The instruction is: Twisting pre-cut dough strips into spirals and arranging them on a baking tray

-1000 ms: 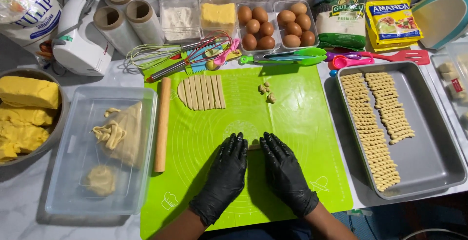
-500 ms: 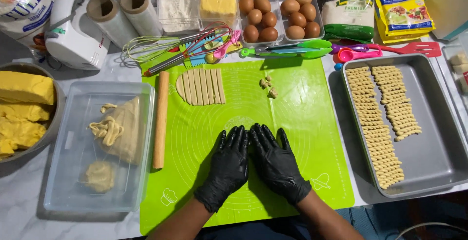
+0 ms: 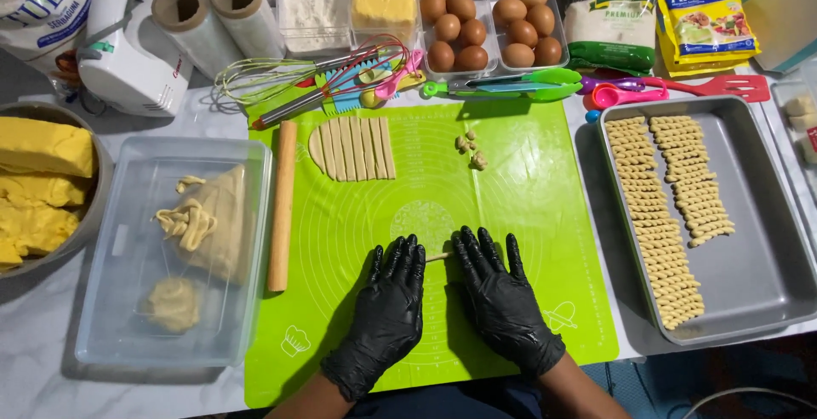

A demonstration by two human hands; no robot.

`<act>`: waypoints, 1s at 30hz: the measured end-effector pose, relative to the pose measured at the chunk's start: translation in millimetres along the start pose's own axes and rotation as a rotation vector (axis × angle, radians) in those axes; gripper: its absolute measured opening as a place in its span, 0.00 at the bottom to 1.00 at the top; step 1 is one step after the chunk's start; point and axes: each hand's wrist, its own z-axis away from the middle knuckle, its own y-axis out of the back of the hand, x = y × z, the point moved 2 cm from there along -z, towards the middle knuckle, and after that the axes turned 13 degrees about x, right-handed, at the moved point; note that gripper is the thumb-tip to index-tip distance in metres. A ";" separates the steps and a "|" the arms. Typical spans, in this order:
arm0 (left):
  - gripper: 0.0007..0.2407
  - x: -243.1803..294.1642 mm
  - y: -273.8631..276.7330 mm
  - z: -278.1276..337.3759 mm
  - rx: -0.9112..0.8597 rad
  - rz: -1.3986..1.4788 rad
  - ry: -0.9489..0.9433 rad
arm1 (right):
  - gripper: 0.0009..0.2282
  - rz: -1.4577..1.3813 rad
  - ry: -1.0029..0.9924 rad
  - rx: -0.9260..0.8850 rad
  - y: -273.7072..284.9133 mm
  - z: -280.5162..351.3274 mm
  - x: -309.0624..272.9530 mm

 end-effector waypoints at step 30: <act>0.37 6.4 8.7 13.5 0.004 -0.109 0.017 | 0.30 -0.059 0.020 -0.040 8.8 8.2 -19.1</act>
